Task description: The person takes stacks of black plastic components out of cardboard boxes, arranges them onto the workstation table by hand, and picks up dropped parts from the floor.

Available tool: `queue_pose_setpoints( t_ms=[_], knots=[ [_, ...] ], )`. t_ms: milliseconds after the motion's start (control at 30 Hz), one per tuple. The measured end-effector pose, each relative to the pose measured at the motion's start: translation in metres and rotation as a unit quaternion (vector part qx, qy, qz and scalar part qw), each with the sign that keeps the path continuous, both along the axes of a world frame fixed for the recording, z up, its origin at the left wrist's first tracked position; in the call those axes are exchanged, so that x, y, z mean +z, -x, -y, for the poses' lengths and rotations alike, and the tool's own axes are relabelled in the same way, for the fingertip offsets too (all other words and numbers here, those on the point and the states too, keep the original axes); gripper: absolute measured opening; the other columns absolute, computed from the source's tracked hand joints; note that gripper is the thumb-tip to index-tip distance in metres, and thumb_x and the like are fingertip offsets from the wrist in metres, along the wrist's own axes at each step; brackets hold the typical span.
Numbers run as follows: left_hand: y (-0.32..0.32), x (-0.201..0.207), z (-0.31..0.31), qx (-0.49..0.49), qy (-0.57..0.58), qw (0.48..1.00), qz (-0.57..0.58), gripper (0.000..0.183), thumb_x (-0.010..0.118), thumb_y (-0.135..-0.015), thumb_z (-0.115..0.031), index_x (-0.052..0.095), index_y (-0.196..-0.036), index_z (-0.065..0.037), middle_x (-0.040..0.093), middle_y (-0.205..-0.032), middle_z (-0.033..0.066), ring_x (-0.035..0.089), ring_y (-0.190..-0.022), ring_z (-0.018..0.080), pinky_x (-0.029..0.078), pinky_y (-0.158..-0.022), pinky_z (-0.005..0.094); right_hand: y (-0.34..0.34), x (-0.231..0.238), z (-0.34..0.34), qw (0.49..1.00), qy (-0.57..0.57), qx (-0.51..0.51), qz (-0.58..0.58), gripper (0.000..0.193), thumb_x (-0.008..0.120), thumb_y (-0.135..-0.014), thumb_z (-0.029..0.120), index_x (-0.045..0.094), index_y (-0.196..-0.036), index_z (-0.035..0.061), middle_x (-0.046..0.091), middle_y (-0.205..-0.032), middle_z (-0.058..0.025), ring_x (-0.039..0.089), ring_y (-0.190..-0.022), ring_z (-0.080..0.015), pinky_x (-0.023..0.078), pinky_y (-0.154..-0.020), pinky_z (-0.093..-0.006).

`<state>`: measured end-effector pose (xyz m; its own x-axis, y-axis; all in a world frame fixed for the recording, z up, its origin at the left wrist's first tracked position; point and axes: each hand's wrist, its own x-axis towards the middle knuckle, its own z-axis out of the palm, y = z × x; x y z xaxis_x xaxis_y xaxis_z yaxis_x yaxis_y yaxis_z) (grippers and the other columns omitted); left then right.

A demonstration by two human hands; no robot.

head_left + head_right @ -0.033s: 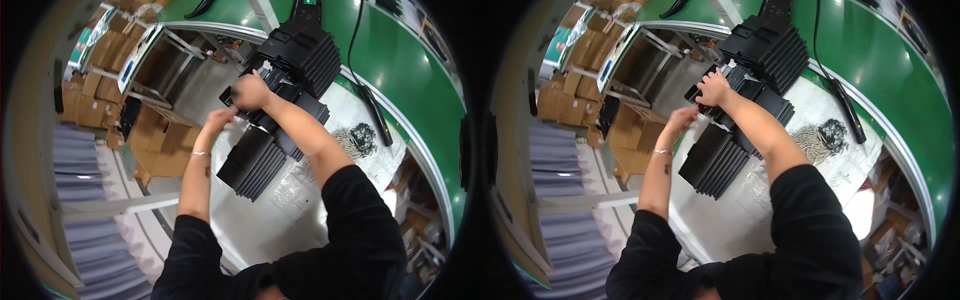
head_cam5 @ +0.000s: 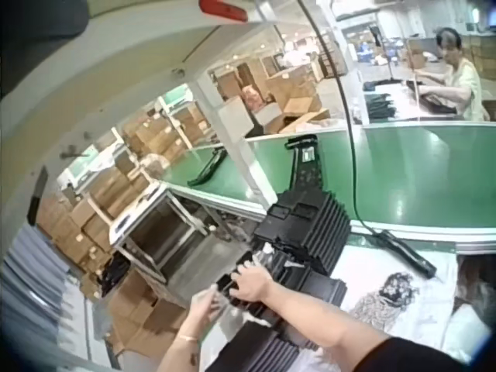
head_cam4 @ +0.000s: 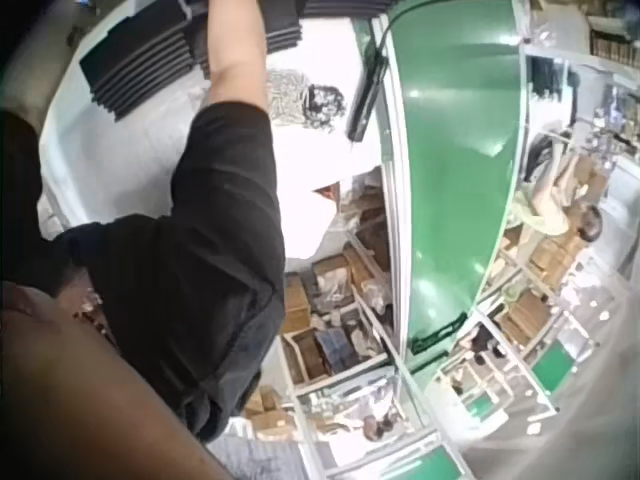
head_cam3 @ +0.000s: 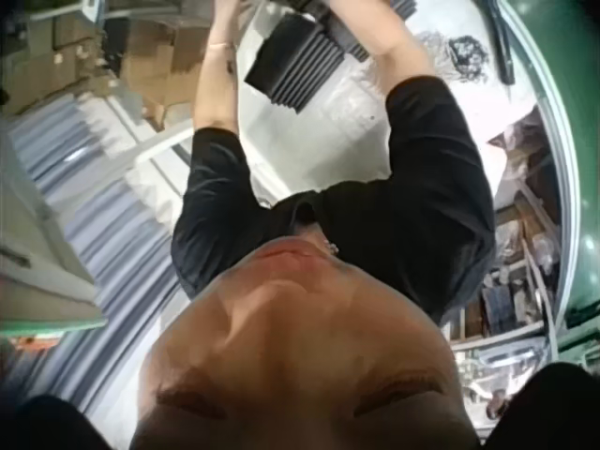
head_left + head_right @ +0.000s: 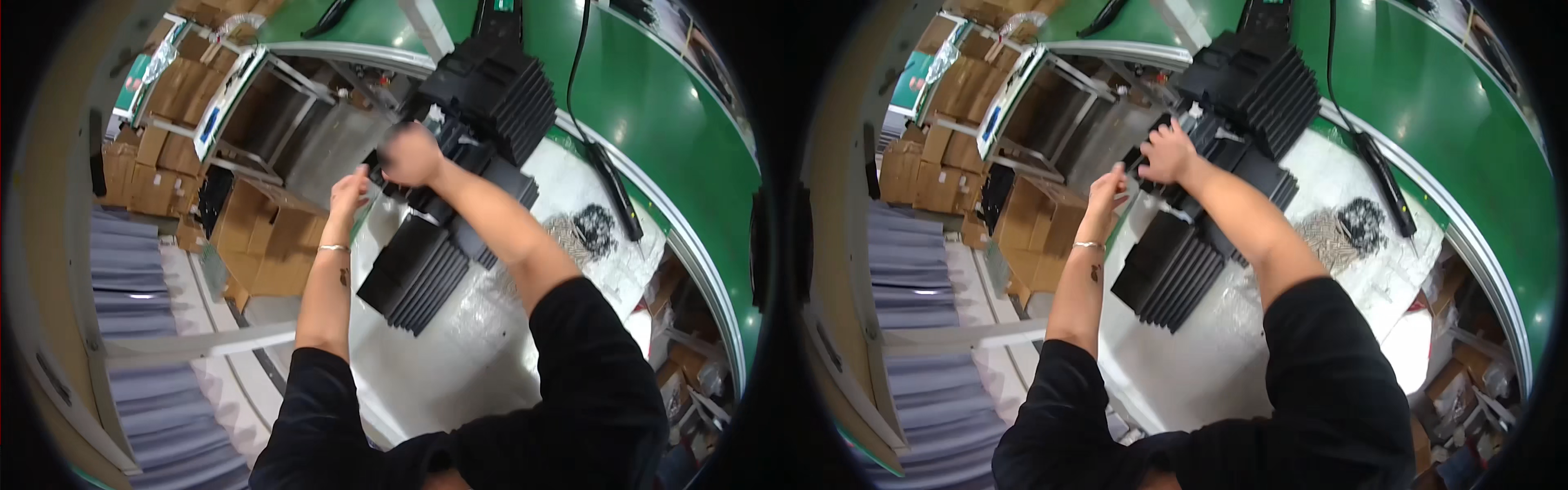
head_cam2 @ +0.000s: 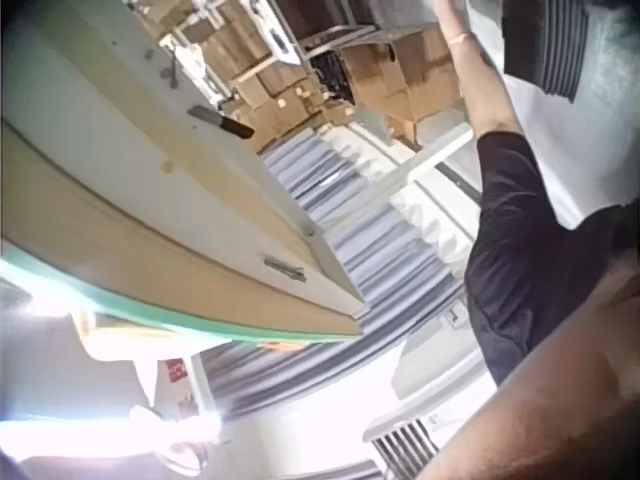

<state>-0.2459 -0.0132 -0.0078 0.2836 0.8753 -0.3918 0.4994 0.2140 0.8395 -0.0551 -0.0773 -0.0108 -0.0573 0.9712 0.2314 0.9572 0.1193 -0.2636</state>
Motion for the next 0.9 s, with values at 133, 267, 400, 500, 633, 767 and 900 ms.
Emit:
queue_pose_setpoints(
  t_ms=[133, 267, 400, 500, 633, 767, 900],
  knots=[
    [-0.059, -0.018, -0.012, 0.053, -0.051, 0.997, 0.011, 0.029, 0.056, -0.086, -0.037, 0.059, -0.094, -0.009, 0.056, -0.088, -0.0006, 0.051, -0.083, 0.0101, 0.043, -0.071, 0.028, -0.023, -0.003, 0.011, 0.999, 0.044, 0.014, -0.021, 0.048, 0.043, -0.08, 0.05, 0.062, -0.103, 0.011, 0.055, -0.107, -0.0115, 0.044, -0.11, -0.0271, 0.016, -0.105, -0.0496],
    [-0.065, -0.042, -0.026, -0.131, -0.199, 0.971, -0.023, 0.008, 0.063, -0.076, -0.013, 0.057, -0.076, -0.008, 0.048, -0.062, -0.003, 0.043, -0.059, 0.0075, 0.037, -0.053, 0.0266, -0.025, -0.005, 0.014, 0.998, 0.053, 0.025, 0.001, 0.047, 0.041, -0.083, 0.048, 0.061, -0.102, 0.0106, 0.055, -0.107, -0.0115, 0.043, -0.112, -0.0267, 0.015, -0.106, -0.0493],
    [-0.059, -0.042, -0.021, -0.1, -0.309, 0.942, -0.081, 0.009, 0.06, -0.074, -0.002, 0.054, -0.079, -0.006, 0.042, -0.055, 0.0012, 0.042, -0.053, 0.011, 0.038, -0.052, 0.0266, -0.027, -0.007, 0.013, 0.998, 0.055, 0.018, 0.007, 0.046, 0.041, -0.084, 0.048, 0.06, -0.102, 0.0102, 0.054, -0.108, -0.0119, 0.042, -0.112, -0.0263, 0.014, -0.106, -0.0497],
    [-0.055, -0.028, -0.001, -0.069, -0.317, 0.945, -0.036, 0.037, 0.056, -0.074, 0.009, 0.055, -0.106, -0.008, 0.041, -0.061, -0.0034, 0.041, -0.056, 0.0059, 0.043, -0.056, 0.0242, -0.027, -0.01, 0.015, 0.999, 0.038, 0.016, -0.011, 0.043, 0.045, -0.083, 0.046, 0.06, -0.1, 0.0093, 0.054, -0.107, -0.0123, 0.043, -0.11, -0.0264, 0.019, -0.104, -0.0477],
    [-0.036, -0.033, -0.008, -0.205, -0.357, 0.911, -0.03, 0.045, 0.053, -0.073, 0.011, 0.056, -0.114, -0.007, 0.056, -0.078, 0.0001, 0.055, -0.076, 0.0096, 0.046, -0.074, 0.0242, -0.025, -0.006, 0.012, 0.979, -0.104, 0.023, -0.174, 0.029, 0.055, -0.078, 0.035, 0.058, -0.087, 0.0067, 0.054, -0.098, -0.0117, 0.049, -0.1, -0.0266, 0.037, -0.092, -0.0401],
    [-0.038, -0.026, -0.001, -0.277, -0.175, 0.944, 0.051, 0.05, 0.039, -0.066, 0.016, 0.059, -0.109, -0.001, 0.064, -0.102, 0.0075, 0.058, -0.097, 0.0172, 0.044, -0.084, 0.0285, -0.037, -0.005, -0.002, 0.966, -0.23, 0.011, -0.116, 0.023, 0.049, -0.081, 0.026, 0.062, -0.084, 0.0066, 0.059, -0.096, -0.0092, 0.052, -0.101, -0.0264, 0.036, -0.093, -0.0407],
    [-0.046, -0.021, -0.004, -0.216, 0.034, 0.969, 0.119, 0.04, 0.04, -0.083, -0.007, 0.051, -0.121, -0.007, 0.057, -0.111, 0.0036, 0.052, -0.1, 0.0109, 0.043, -0.084, 0.0258, -0.042, 0.003, -0.015, 0.987, 0.154, 0.029, 0.044, 0.049, 0.033, -0.086, 0.041, 0.068, -0.094, 0.0083, 0.063, -0.104, -0.0115, 0.053, -0.109, -0.025, 0.032, -0.096, -0.0409]
  ],
)
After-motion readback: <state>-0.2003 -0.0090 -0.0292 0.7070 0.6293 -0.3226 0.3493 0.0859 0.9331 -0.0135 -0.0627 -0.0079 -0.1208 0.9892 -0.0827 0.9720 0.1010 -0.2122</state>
